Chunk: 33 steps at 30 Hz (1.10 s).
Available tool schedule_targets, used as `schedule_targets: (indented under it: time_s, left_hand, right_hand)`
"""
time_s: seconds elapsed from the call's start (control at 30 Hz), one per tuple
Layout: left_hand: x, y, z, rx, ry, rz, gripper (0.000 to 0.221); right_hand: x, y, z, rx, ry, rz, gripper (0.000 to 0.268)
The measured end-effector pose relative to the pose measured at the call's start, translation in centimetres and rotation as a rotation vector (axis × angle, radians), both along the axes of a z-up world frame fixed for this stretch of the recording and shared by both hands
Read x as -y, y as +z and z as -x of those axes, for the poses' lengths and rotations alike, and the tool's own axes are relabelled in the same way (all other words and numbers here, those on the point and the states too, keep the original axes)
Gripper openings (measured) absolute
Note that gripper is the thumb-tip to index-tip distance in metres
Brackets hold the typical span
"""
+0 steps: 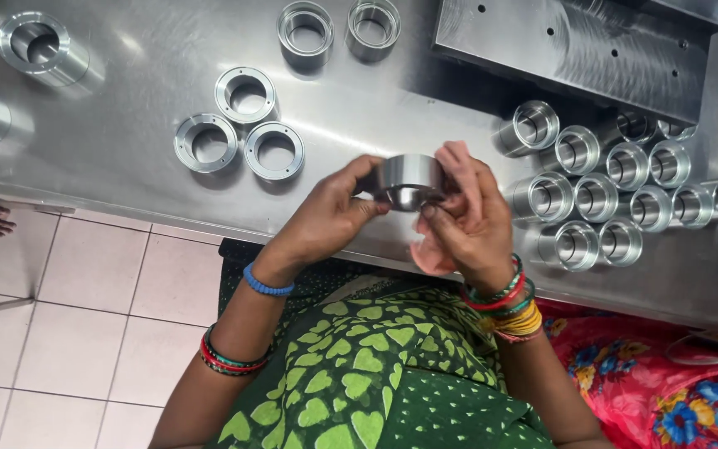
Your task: Inspecting, wiping, and measuring cylindrical metal components at a workstation.
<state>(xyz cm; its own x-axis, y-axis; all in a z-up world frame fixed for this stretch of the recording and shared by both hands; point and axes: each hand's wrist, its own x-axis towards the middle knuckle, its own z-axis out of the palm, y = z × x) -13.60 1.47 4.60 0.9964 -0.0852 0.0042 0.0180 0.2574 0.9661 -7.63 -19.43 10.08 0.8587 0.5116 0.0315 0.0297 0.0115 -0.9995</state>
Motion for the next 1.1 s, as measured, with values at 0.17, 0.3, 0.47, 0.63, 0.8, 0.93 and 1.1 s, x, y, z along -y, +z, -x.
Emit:
schedule_targets:
  time_s: [0.17,0.3,0.47,0.63,0.8,0.93,1.1]
  left_hand:
    - [1.3,0.8,-1.0,0.196,0.140,-0.036,0.084]
    - [2.1,2.8,-1.6,-0.178,0.241,-0.118,0.073]
    - [0.6,-2.5,-4.1,-0.053,0.409,-0.619,0.045]
    - [-2.4,-0.4,-4.2,0.152,0.302,-1.163,0.031]
    - [-4.3,0.0,-5.6,0.342,0.380,-1.369,0.032]
    - [-6.2,-3.4,-10.8,0.456,0.679,-1.448,0.045]
    - [-5.8,-2.7,-14.6,0.013,0.481,-1.469,0.018]
  right_hand:
    - [0.4,-1.8,0.1,0.100,0.022,0.030,0.062]
    - [-0.1,-2.2,0.8,-0.006,-0.020,0.009,0.062]
    - [-0.3,-1.9,0.1,-0.015,-0.044,0.025,0.056]
    - [1.7,-2.6,-1.1,0.101,-0.126,0.018,0.050]
    - [3.2,-2.6,-1.7,0.093,-0.163,0.113,0.043]
    - [2.7,-2.6,-1.4,0.060,-0.150,0.082,0.043]
    - [2.3,-2.0,-1.3,0.181,-0.098,0.137,0.047]
